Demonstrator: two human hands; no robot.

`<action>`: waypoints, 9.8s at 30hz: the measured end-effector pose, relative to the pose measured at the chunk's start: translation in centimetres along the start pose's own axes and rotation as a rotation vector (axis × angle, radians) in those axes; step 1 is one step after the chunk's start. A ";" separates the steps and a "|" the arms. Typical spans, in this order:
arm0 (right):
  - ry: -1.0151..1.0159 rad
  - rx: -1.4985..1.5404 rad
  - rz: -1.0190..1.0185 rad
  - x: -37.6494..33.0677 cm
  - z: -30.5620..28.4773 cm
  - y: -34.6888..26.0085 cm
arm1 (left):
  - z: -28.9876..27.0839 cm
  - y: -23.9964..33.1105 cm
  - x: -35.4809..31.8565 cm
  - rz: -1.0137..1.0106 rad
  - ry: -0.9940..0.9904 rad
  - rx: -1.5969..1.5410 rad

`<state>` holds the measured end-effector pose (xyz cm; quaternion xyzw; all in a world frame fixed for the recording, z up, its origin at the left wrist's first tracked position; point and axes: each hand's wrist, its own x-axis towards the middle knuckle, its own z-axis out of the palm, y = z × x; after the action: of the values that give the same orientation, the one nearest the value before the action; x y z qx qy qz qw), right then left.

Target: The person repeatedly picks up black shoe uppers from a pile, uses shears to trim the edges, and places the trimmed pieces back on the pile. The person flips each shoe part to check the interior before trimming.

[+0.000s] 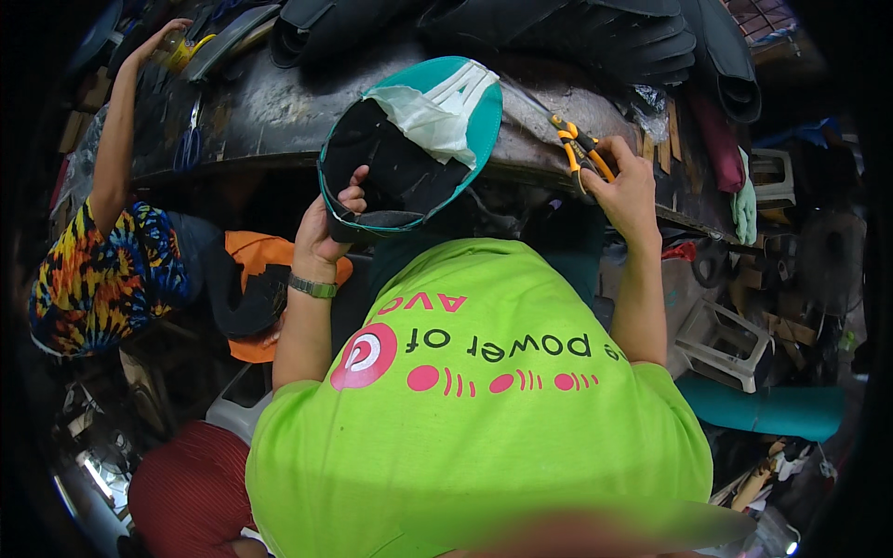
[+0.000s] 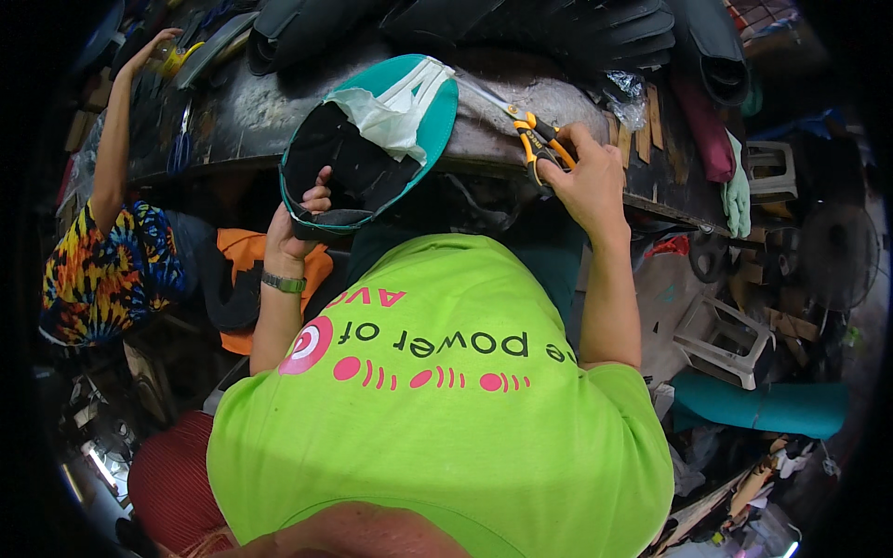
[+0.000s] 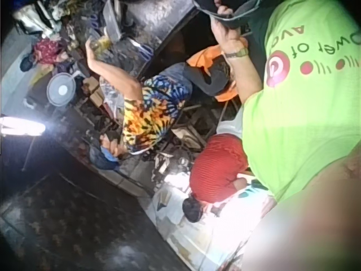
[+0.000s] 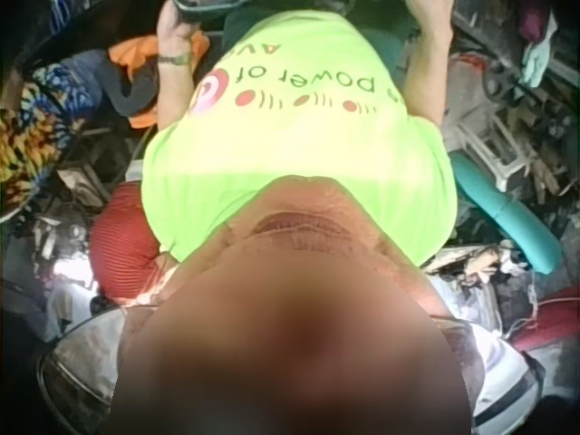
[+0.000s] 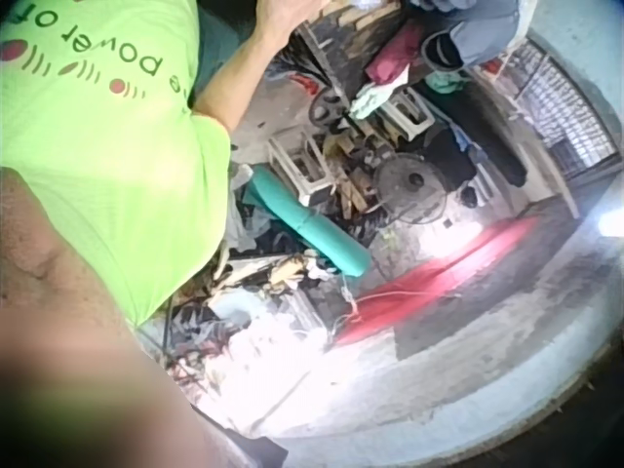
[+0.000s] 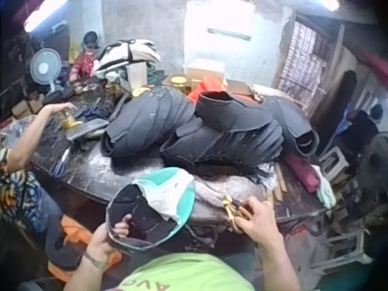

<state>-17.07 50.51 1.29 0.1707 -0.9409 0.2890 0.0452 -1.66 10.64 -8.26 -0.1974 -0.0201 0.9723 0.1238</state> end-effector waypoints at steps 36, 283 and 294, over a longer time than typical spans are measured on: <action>0.073 -0.032 -0.003 1.1 2.9 -0.7 | 6.4 -3.5 -1.0 0.395 -0.238 0.203; 0.007 0.584 0.007 2.6 6.0 0.9 | 31.7 -4.2 18.2 1.580 -0.576 2.446; 0.044 0.611 -0.026 2.7 6.3 1.0 | 33.6 -3.3 20.5 1.333 -0.827 2.455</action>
<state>-19.92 46.99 -3.98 0.1822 -0.8069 0.5617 0.0160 -32.23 19.29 15.16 0.3462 0.8665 0.2394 -0.2683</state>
